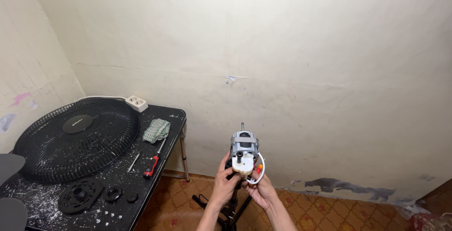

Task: The person disassembles a fan motor by removing the outer casing and then uses a screwdriver to loosen screws on the motor assembly. The person handles the motor housing, fan blades, and internal components while working on a table.

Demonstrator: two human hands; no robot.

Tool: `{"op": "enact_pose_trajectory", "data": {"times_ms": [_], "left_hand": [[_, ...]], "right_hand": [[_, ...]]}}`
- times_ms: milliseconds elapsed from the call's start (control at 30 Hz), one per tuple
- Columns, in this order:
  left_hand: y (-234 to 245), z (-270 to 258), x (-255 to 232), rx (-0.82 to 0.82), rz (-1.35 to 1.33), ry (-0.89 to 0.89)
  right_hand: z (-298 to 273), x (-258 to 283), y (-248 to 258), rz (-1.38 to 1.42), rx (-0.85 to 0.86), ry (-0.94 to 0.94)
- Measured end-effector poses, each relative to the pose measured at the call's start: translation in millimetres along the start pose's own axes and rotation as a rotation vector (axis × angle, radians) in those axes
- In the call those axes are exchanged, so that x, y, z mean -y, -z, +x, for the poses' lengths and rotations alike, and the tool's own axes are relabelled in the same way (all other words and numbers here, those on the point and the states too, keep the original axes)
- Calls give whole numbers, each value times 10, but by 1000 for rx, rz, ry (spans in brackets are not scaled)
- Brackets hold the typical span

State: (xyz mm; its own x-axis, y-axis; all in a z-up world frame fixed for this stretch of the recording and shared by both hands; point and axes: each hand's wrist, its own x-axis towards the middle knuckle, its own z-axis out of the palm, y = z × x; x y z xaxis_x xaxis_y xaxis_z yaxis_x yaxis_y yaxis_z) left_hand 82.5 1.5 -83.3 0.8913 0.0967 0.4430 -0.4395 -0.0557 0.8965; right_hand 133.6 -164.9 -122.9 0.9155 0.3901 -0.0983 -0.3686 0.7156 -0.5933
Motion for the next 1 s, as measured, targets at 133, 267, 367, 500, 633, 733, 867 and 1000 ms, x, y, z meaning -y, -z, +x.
{"op": "enact_pose_trajectory", "data": {"times_ms": [133, 267, 367, 500, 633, 733, 867, 1000], "left_hand": [[-26, 0, 43, -5, -17, 32], [-41, 7, 164, 0, -2, 55], [-44, 20, 250, -3, -18, 60], [-59, 35, 212, -8, 13, 17], [102, 51, 14, 168, 102, 56], [147, 66, -61, 226, 135, 50], [9, 110, 30, 168, 215, 9], [-158, 55, 69, 51, 95, 31]], "right_hand": [[-43, 40, -106, -128, 7, 75], [-86, 100, -250, -166, 50, 122], [-97, 104, -291, -166, -27, 128], [21, 43, -121, 77, 10, 12], [-75, 37, -56, 218, -101, -97], [-78, 34, 90, 238, 143, -219], [42, -151, 365, 341, 369, -184], [124, -405, 314, 399, 257, -9]]}}
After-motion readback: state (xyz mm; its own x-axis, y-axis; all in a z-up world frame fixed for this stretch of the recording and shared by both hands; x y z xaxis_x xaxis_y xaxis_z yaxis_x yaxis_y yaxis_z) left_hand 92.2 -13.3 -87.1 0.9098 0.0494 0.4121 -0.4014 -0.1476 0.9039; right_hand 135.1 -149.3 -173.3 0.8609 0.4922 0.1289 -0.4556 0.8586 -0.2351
